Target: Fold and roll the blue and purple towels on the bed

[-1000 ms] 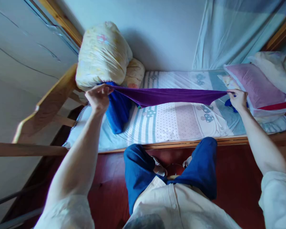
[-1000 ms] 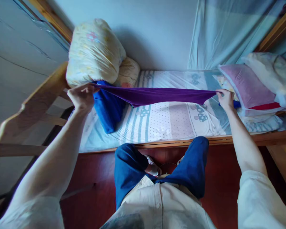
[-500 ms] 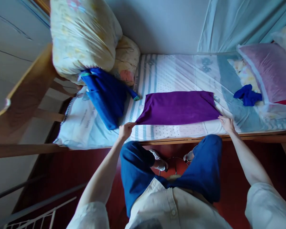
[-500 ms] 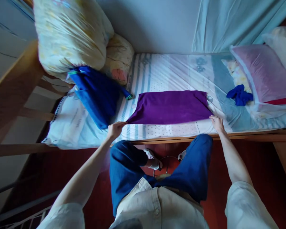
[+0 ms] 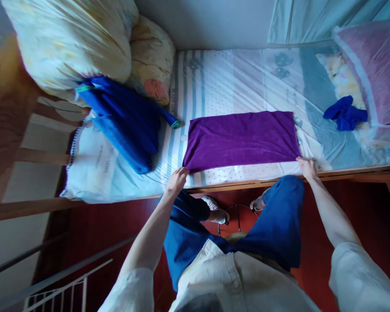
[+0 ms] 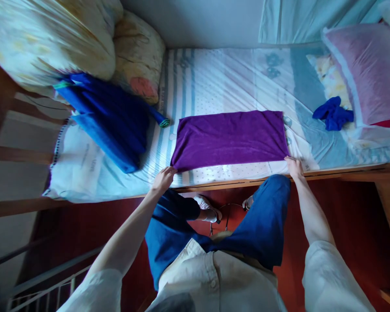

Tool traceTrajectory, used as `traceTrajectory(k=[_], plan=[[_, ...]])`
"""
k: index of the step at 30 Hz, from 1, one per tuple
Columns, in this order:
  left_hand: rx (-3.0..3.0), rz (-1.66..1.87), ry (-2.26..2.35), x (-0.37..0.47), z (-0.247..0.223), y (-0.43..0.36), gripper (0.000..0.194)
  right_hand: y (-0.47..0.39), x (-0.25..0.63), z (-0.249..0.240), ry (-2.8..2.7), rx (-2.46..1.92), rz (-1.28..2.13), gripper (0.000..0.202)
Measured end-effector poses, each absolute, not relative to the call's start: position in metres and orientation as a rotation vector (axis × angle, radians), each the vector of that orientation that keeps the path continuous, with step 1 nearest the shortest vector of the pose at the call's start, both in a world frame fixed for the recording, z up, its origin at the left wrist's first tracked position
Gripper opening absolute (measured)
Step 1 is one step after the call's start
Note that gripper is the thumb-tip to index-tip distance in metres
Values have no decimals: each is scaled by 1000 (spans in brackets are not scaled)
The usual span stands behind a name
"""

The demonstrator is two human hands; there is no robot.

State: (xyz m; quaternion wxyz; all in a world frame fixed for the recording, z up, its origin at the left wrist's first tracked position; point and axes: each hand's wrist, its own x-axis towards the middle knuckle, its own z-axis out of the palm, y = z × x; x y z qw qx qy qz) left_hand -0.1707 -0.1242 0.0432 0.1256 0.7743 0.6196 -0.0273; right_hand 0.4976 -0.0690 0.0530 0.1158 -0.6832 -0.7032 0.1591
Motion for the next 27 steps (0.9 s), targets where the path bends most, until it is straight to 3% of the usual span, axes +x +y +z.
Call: traceTrajectory(k=[6, 17, 24, 27], plan=[[2075, -28, 2030, -179, 50, -129, 34, -83, 519, 60, -2070, -1926, 445, 48], [2226, -150, 1770, -187, 50, -147, 42, -120, 522, 54, -1974, -1997, 500, 40], [2065, -422, 1847, -170, 47, -135, 33, -110, 516, 59, -2136, -2079, 562, 40], [2112, -353, 1831, -142, 54, -108, 28, -92, 510, 72, -2275, -2270, 576, 36]])
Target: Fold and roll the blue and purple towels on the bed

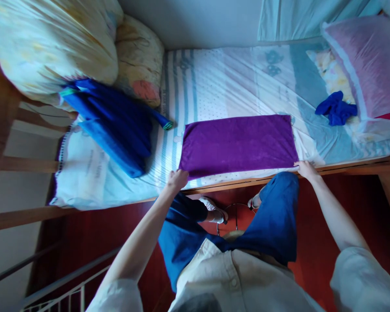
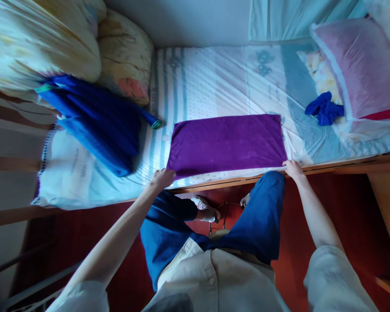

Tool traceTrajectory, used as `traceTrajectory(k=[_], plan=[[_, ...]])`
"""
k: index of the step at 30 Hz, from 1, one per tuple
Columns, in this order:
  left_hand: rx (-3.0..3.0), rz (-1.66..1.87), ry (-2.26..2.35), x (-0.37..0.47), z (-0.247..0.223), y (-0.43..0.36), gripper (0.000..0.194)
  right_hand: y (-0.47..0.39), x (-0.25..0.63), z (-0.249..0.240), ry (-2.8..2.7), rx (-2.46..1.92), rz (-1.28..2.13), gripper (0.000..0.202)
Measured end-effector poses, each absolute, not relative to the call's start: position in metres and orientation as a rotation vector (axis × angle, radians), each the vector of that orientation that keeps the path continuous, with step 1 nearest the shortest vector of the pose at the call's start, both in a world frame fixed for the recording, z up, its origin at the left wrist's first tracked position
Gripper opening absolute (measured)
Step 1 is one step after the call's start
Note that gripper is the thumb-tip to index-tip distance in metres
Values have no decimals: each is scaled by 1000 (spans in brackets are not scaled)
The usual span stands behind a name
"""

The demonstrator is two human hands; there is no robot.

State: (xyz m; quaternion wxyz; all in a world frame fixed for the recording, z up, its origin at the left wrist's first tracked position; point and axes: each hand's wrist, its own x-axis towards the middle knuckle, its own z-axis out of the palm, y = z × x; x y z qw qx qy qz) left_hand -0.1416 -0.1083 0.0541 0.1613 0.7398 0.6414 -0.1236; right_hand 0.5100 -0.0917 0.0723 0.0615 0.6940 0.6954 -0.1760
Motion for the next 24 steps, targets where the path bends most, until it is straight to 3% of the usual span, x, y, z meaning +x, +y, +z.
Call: traceTrajectory(k=[4, 7, 11, 15, 19, 24], plan=[[2203, 113, 1813, -72, 58, -73, 43, -60, 466, 95, 1952, 2009, -571, 28], [2084, 353, 1863, -17, 44, -65, 52, -45, 392, 100, 2231, 2049, -693, 37], [1929, 524, 1930, 19, 15, -79, 57, -41, 262, 72, 2745, 1999, -1095, 46], [1915, 614, 1941, 14, -3, -89, 59, -45, 165, 29, 2852, 1817, -1339, 52], [1937, 607, 1971, 7, -10, -88, 61, -44, 151, 6, 2827, 1590, -1385, 56], [1942, 570, 1964, 8, -8, -89, 69, -33, 216, 5, 2847, 1617, -1296, 55]])
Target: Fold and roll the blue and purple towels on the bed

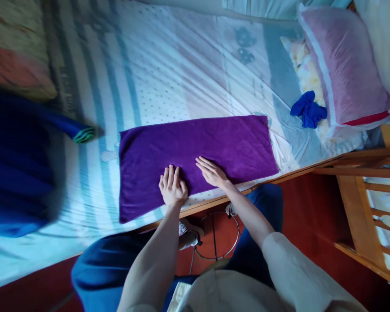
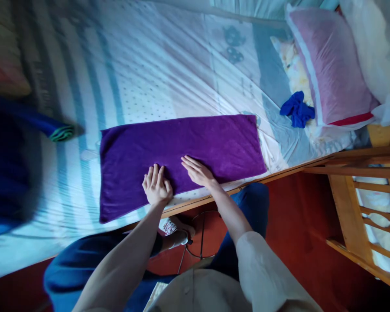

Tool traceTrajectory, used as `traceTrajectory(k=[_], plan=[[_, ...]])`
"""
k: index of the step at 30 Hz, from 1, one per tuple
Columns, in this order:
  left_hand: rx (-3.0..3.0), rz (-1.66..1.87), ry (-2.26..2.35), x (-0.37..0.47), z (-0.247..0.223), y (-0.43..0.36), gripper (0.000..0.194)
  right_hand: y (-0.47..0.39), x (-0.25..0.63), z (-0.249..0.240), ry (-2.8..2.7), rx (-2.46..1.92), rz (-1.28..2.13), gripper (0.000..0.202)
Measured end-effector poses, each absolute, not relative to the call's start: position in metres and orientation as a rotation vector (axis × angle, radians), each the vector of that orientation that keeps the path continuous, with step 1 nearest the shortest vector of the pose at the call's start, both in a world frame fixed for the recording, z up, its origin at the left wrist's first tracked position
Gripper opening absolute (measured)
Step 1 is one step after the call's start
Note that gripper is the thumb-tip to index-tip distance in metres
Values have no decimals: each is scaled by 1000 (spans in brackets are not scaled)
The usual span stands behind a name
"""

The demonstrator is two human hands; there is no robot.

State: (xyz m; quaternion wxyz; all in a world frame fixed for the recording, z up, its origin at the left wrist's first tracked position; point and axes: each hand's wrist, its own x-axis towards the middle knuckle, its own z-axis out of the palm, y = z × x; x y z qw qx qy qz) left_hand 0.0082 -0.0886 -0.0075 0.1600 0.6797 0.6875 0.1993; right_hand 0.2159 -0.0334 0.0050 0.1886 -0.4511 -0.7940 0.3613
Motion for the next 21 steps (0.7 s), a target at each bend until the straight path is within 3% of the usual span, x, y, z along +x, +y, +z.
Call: traceTrajectory(k=[12, 21], plan=[[1971, 565, 1994, 9, -7, -90, 70, -27, 418, 30, -2174, -1751, 663, 55], [1966, 477, 1995, 8, -8, -90, 72, -18, 469, 32, -2222, -1868, 525, 59]])
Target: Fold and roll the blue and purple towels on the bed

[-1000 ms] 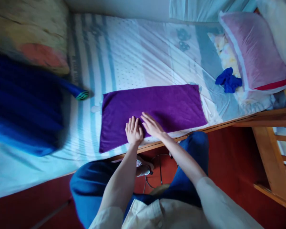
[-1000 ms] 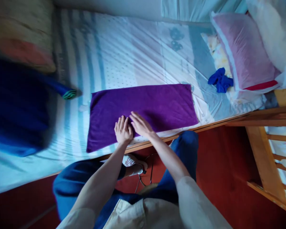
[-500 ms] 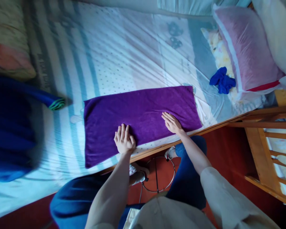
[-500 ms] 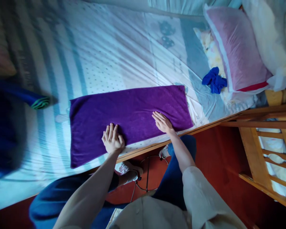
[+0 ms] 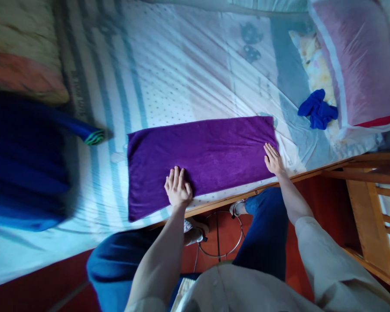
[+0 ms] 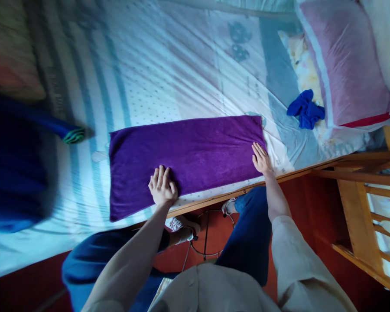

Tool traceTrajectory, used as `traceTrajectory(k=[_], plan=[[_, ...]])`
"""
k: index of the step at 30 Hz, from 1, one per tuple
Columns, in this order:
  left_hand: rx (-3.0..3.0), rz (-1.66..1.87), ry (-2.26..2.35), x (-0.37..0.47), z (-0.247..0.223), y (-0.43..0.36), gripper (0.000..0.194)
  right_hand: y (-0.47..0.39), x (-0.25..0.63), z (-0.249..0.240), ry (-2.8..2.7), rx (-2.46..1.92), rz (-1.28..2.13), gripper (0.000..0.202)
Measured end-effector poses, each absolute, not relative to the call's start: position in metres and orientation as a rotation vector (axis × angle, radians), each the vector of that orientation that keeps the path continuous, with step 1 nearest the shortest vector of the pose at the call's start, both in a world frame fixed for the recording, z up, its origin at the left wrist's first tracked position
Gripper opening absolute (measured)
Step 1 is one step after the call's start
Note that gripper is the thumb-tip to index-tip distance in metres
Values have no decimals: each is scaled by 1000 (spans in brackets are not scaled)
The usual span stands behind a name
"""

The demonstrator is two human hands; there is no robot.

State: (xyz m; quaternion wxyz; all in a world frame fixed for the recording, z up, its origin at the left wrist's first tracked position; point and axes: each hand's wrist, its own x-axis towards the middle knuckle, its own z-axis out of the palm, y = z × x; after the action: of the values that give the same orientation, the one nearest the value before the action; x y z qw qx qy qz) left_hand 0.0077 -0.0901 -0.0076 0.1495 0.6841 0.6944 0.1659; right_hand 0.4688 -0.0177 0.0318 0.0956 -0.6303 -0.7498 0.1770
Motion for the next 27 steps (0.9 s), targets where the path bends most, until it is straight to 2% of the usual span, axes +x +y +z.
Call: traceTrajectory(k=[8, 13, 16, 19, 27], plan=[[1872, 457, 1970, 10, -10, -87, 68, -9, 462, 28, -2087, -2063, 389, 60], [1888, 397, 1971, 10, -9, -85, 67, -19, 358, 25, -1874, -2230, 335, 63], [1869, 421, 1960, 11, -10, -86, 68, -37, 265, 21, -1962, -2114, 529, 65], [1888, 512, 1977, 12, -12, -86, 67, -52, 201, 13, -1989, -2054, 511, 63], [1936, 524, 2019, 15, -10, -85, 63, -56, 185, -3, -1957, -2055, 327, 62]])
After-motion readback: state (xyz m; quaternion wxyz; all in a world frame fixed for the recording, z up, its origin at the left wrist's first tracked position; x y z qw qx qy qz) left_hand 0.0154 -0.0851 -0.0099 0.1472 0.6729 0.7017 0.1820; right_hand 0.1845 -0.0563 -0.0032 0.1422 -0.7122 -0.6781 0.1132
